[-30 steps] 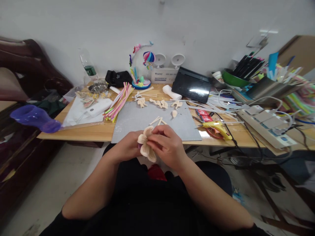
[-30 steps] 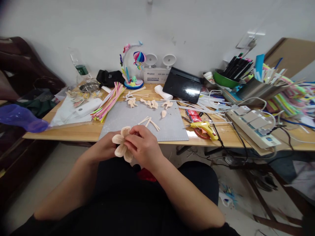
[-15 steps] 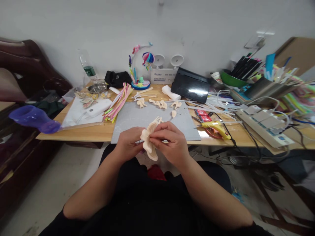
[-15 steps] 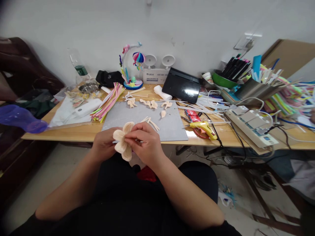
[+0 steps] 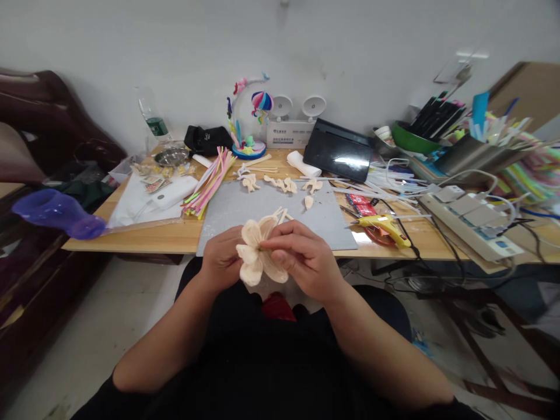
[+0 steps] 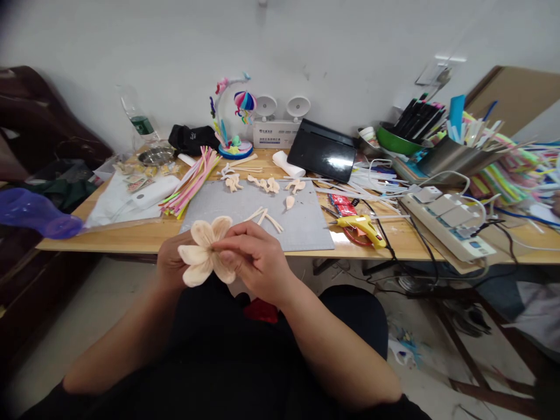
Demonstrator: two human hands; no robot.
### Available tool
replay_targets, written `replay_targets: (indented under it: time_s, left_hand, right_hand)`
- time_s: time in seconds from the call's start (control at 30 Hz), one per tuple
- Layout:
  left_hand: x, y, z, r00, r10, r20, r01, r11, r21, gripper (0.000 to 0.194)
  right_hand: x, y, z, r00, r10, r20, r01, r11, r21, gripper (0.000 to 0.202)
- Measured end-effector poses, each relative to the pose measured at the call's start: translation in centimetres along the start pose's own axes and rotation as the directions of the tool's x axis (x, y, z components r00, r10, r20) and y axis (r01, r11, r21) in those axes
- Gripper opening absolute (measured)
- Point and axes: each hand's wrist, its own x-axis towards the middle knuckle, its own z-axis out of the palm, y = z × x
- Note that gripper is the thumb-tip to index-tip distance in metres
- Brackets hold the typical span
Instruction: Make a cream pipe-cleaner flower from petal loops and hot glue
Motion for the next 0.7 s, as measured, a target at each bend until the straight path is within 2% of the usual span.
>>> replay_targets:
  time_s: [0.17,0.27,0.37,0.53,0.7]
  left_hand:
    - [0.14,0.20,-0.10,1.000,-0.007,0.016,0.008,0.997,-0.075,0.015]
    - [0.17,0.11,-0.14,0.999,0.016,0.042,-0.011,0.993,-0.118,0.012]
    - [0.11,-0.04,-0.24,0.996,-0.015,0.086,0.026,0.991,-0.134,0.009]
    - [-0.07,-0.28,-0.35,0.996,0.021,0.086,-0.004,0.981,-0.194,0.006]
    - [-0.35,-0.10,-0.10,0.995,0.001,0.096,0.019,0.980,-0.199,0.009]
  right_hand:
    - [-0.10,-0.23,0.11,0.999,-0.010,-0.044,0.008,0.999,-0.036,0.011]
    - [-0.09,-0.35,0.09,1.000,-0.004,-0.024,0.003,0.999,-0.043,0.010]
    - [-0.08,-0.46,-0.04,1.000,-0.008,0.008,0.008,0.999,-0.039,0.012]
    - [-0.12,-0.51,-0.11,0.999,-0.041,0.025,0.043,0.997,-0.067,0.011]
    - [-0.15,-0.57,-0.01,0.998,-0.046,0.037,0.048,0.996,-0.070,0.011]
